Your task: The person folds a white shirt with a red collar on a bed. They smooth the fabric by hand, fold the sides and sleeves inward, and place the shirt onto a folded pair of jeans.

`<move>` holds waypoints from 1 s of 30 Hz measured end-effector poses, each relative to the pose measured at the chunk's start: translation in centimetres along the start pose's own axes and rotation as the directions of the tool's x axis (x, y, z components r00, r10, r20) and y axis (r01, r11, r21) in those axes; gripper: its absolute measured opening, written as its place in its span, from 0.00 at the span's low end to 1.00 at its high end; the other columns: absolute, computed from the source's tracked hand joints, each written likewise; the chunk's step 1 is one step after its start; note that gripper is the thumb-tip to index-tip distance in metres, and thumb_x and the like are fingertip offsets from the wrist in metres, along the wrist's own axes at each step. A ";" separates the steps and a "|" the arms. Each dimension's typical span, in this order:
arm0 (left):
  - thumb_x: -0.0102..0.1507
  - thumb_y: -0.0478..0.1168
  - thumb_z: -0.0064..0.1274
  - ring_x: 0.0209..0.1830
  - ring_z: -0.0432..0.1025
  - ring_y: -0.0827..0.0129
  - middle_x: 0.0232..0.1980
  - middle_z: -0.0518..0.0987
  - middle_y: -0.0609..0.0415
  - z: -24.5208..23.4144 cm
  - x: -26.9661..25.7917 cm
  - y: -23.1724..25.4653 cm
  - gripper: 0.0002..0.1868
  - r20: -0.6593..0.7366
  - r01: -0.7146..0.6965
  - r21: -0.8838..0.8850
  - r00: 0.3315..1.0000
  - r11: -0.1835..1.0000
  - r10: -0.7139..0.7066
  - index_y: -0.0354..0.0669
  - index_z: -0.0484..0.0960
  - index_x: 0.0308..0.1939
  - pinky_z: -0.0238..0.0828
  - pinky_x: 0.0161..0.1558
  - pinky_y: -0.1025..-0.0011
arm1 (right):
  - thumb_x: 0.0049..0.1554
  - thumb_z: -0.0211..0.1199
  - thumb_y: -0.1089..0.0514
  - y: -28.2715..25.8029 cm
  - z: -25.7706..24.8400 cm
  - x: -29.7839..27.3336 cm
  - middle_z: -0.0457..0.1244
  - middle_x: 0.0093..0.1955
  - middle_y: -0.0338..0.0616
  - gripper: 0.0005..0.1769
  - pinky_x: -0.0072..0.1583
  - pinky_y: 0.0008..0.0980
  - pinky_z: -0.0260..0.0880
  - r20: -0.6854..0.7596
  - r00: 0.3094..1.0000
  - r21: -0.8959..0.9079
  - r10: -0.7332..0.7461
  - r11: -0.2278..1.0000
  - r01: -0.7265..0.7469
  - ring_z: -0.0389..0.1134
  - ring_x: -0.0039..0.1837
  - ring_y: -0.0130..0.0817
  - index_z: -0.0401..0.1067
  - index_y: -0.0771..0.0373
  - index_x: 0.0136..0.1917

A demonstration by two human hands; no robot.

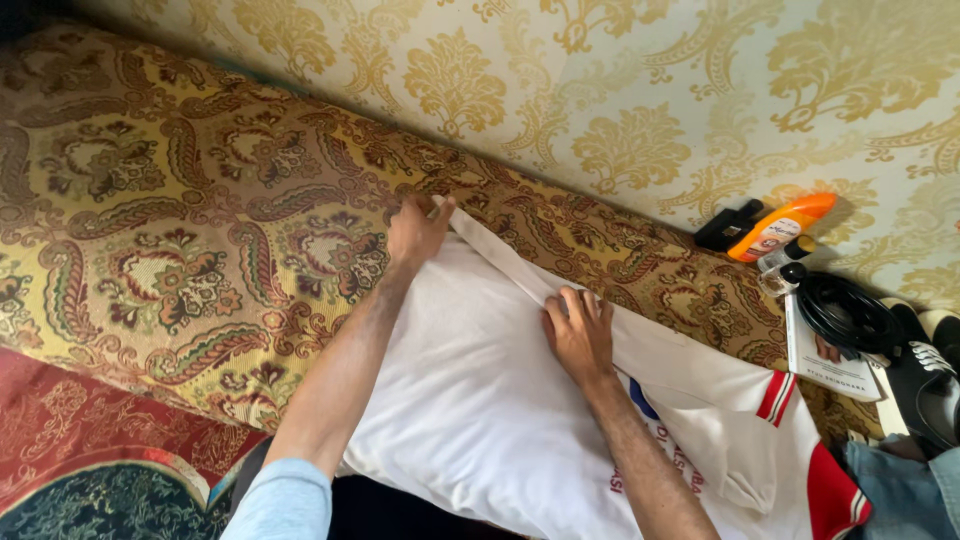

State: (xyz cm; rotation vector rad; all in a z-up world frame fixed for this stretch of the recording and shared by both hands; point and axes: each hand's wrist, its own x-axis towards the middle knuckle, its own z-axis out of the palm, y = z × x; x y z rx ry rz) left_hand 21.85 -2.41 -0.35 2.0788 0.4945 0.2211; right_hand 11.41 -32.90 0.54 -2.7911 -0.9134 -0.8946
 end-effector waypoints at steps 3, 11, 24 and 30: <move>0.65 0.52 0.60 0.25 0.80 0.67 0.35 0.87 0.48 -0.4 2.3 0.6 0.20 0.110 0.124 -0.036 0.987 0.992 -0.120 0.42 0.80 0.52 0.80 0.39 0.67 | 0.57 0.66 0.52 0.0 0.7 0.3 0.63 0.55 0.39 0.10 0.59 0.54 0.62 0.019 1.000 -0.009 0.004 1.000 -0.004 0.63 0.58 0.42 0.75 0.59 0.48; 0.63 0.37 0.55 0.22 0.80 0.74 0.44 0.86 0.53 -1.2 2.6 -1.4 0.13 0.090 0.052 -0.436 0.996 0.898 -0.014 0.40 0.81 0.52 0.81 0.27 0.72 | 0.62 0.57 0.60 0.1 2.4 0.2 0.62 0.59 0.36 0.04 0.65 0.58 0.57 0.116 0.991 -0.113 0.068 0.992 -0.054 0.63 0.60 0.36 0.72 0.57 0.48; 0.63 0.40 0.56 0.30 0.82 0.68 0.35 0.88 0.48 -8.1 -6.0 -5.0 0.11 0.092 -0.235 -0.106 0.965 0.966 0.245 0.42 0.89 0.44 0.79 0.36 0.69 | 0.59 0.59 0.62 -0.9 -3.4 -2.2 0.61 0.54 0.36 0.05 0.64 0.52 0.55 0.074 0.997 0.130 -0.017 0.992 0.007 0.63 0.59 0.36 0.69 0.57 0.49; 0.55 0.44 0.60 0.41 0.82 0.58 0.40 0.87 0.49 -10.1 -10.1 -5.0 0.13 0.161 -0.204 0.132 0.970 0.970 0.182 0.48 0.88 0.42 0.79 0.45 0.60 | 0.57 0.58 0.63 -0.3 -4.0 -3.2 0.62 0.51 0.36 0.05 0.62 0.50 0.57 0.183 0.980 0.169 -0.083 0.984 0.052 0.63 0.60 0.36 0.69 0.56 0.48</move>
